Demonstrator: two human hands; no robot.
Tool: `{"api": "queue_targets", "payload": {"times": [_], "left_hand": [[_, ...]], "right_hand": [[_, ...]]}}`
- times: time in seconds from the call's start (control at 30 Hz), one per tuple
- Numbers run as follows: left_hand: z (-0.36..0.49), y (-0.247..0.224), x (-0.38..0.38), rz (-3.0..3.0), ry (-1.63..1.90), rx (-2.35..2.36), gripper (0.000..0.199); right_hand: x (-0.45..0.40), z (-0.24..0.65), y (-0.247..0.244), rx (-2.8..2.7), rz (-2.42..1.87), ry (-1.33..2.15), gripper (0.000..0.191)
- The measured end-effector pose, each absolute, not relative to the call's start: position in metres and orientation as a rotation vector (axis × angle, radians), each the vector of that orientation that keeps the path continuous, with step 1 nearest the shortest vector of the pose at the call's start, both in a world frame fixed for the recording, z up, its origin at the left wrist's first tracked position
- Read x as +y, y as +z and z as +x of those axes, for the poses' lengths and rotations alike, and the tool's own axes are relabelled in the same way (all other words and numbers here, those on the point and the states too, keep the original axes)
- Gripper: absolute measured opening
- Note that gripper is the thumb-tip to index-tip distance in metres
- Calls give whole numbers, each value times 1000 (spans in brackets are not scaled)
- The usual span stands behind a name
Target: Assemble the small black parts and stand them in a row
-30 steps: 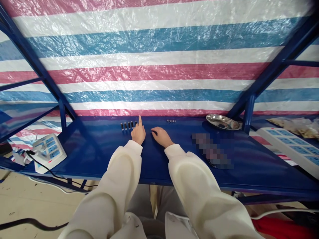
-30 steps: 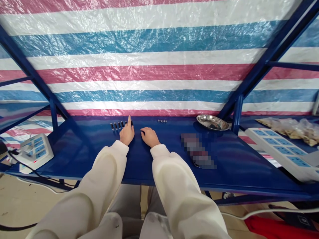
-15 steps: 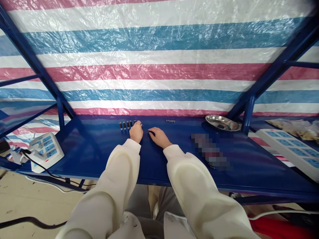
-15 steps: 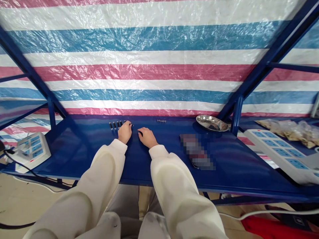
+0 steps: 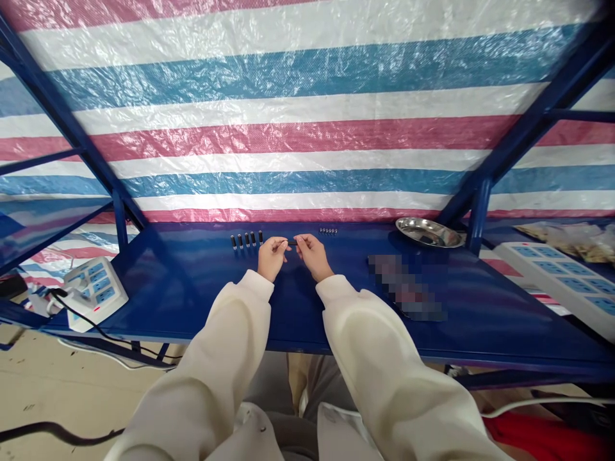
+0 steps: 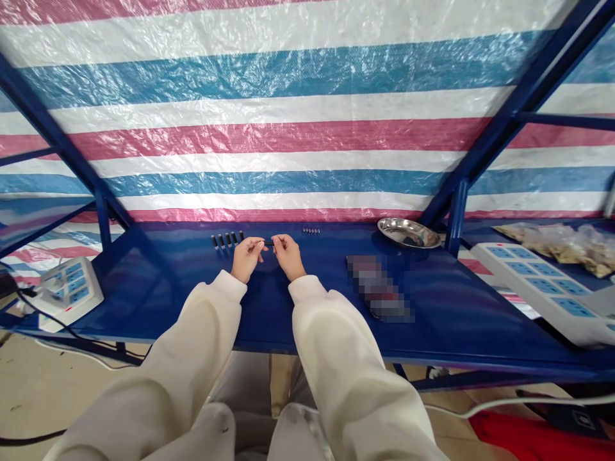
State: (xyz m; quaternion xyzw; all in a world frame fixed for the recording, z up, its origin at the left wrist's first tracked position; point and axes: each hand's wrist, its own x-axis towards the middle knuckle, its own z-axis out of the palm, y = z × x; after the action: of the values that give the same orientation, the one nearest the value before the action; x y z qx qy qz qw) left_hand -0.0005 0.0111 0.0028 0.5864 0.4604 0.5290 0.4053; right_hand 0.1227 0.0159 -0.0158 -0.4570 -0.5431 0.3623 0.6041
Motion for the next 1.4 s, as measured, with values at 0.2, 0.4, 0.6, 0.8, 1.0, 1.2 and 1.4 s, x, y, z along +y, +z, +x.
{"api": "queue_targets", "payload": {"times": [0.2,0.4,0.6,0.8,1.0,1.2,1.4], "left_hand": [[-1,4,8,1525,1337,1289,29],[-5,7,10,1447,1361,1415,42],[-8,3,16,1388,1427,1393,25],[-6,-1,17,1445,1297,1183,28],[-7,2,16,1476,1341,1162,33],[-7,-1,17,1578,1329,1108,36],[-5,-4,17,1526,1259,1133,32]], "right_hand": [[15,120,-14,-1177,-984,923,39],[18,123,-16,-1155,-1007,920,40],[21,130,-16,-1076,-1070,719,34],[16,127,-14,-1310,-997,853,37],[16,125,-19,-1497,-1006,888,38],[17,130,-19,-1607,-1042,816,36],[12,132,-16,-1783,-1095,837,29]]}}
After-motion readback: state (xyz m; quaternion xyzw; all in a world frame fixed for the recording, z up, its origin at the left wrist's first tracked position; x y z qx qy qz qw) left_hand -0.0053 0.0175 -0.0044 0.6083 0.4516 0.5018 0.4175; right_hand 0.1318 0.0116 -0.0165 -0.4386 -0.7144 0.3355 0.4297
